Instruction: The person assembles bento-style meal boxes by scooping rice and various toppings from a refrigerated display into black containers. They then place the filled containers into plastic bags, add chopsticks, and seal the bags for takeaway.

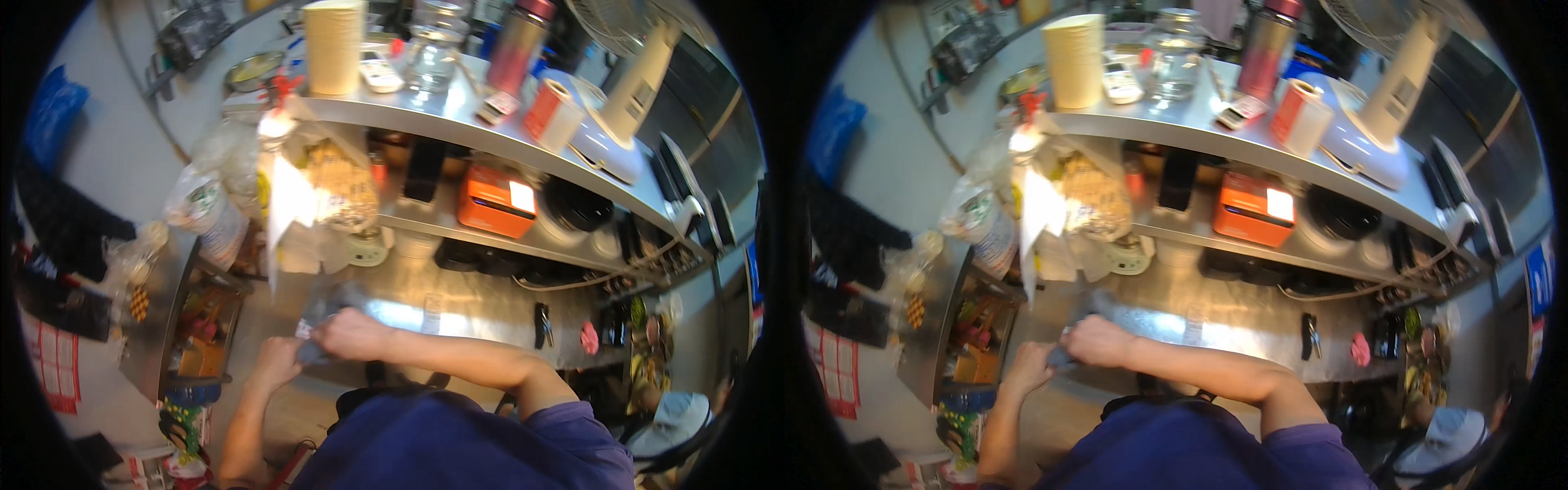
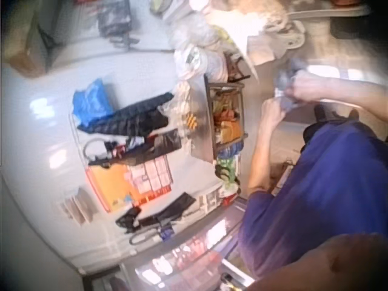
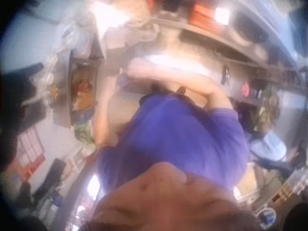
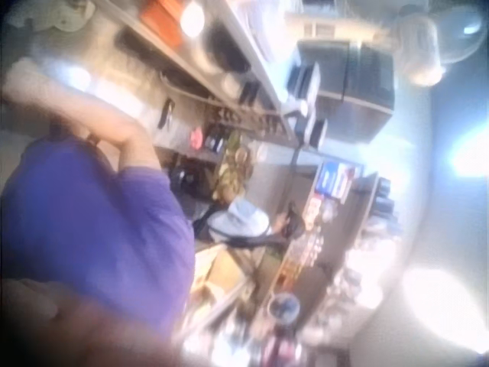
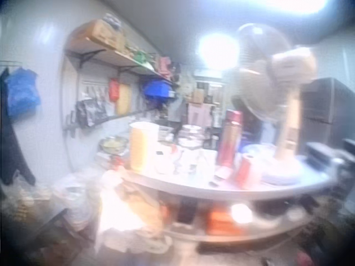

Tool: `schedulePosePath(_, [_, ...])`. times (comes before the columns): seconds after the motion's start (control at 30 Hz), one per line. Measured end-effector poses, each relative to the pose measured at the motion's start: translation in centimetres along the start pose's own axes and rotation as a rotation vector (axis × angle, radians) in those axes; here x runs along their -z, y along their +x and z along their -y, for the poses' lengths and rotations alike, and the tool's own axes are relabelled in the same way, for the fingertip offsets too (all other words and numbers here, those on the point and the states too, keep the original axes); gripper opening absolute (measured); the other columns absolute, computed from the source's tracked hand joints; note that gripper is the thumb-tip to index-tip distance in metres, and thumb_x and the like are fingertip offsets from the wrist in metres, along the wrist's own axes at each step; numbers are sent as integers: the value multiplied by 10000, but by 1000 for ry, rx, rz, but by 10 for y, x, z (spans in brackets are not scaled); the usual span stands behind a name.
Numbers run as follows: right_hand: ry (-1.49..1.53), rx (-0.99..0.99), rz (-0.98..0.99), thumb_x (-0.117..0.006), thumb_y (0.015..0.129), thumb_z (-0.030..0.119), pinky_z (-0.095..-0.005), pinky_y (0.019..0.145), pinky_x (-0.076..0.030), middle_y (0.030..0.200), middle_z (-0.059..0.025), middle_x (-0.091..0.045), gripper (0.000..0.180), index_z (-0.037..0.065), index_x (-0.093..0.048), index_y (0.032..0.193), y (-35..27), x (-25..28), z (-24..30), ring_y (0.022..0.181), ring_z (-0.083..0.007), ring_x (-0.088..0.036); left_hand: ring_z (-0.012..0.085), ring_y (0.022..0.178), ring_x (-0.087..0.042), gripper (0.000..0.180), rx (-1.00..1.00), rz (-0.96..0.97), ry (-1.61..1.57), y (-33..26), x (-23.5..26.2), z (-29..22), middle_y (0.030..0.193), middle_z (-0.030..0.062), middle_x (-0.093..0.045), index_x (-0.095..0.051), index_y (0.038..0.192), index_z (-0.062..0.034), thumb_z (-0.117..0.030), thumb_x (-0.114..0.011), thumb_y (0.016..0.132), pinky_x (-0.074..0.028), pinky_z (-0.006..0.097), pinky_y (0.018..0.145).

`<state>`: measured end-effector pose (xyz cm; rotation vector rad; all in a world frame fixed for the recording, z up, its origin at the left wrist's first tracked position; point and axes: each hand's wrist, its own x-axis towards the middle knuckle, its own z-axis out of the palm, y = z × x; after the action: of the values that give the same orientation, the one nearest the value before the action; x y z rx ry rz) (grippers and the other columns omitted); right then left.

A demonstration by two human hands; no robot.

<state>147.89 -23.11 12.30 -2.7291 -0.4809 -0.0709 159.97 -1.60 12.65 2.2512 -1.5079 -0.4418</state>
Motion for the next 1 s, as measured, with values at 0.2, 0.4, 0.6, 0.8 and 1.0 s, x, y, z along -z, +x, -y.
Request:
schedulePosePath(0.2, [348, -435, -754, -786, 726, 118, -451, 640, -544, 825, -210, -686, 337, 25, -651, 1020, -14, 29, -26, 745, -408, -682, 189, 655, -693, 218, 193, -411, -788, 1, -62, -9, 760, 83, -712, -664, 861, 26, -126, -601, 1005, -539, 312, 587])
schedulePosePath(0.4, [752, -712, -796, -726, 787, 83, -501, 737, -543, 889, -270, -685, 410, -6, -615, 1171, -27, -33, -17, 831, -471, -670, 172, 761, -709, 293, 469, -733, -1217, 43, -99, -41, 966, 118, -710, -608, 1121, -31, -312, -541, 1074, -611, 316, 607])
schedulePosePath(0.6, [614, -698, -492, -698, 816, 85, -522, 835, -546, 976, -279, -695, 417, -22, -573, 1200, -69, -13, -20, 943, -489, -661, 285, 1042, -716, 455, 488, -827, -1427, 27, -81, -46, 1205, 216, -660, -471, 1397, -56, -369, -532, 1073, -634, 407, 705])
schedulePosePath(0.8, [469, -372, -555, -666, 846, 102, -532, 1045, -464, 1400, -271, -552, 312, -18, -604, 1127, -9, -23, 2, 1326, -429, -518, 288, 1191, -630, 547, 357, -831, -1591, 37, -126, -70, 1400, 197, -551, -269, 1594, -178, -344, -453, 1106, -580, 439, 934])
schedulePosePath(1.0, [419, -61, -220, -674, 887, 153, -554, 1156, -354, 1501, -266, -461, 320, -28, -638, 1149, -47, -50, 47, 1418, -435, -413, 271, 1133, -646, 532, 517, -902, -1674, 16, -99, -37, 1353, 128, -585, -291, 1584, -207, -409, -416, 1108, -557, 433, 966])
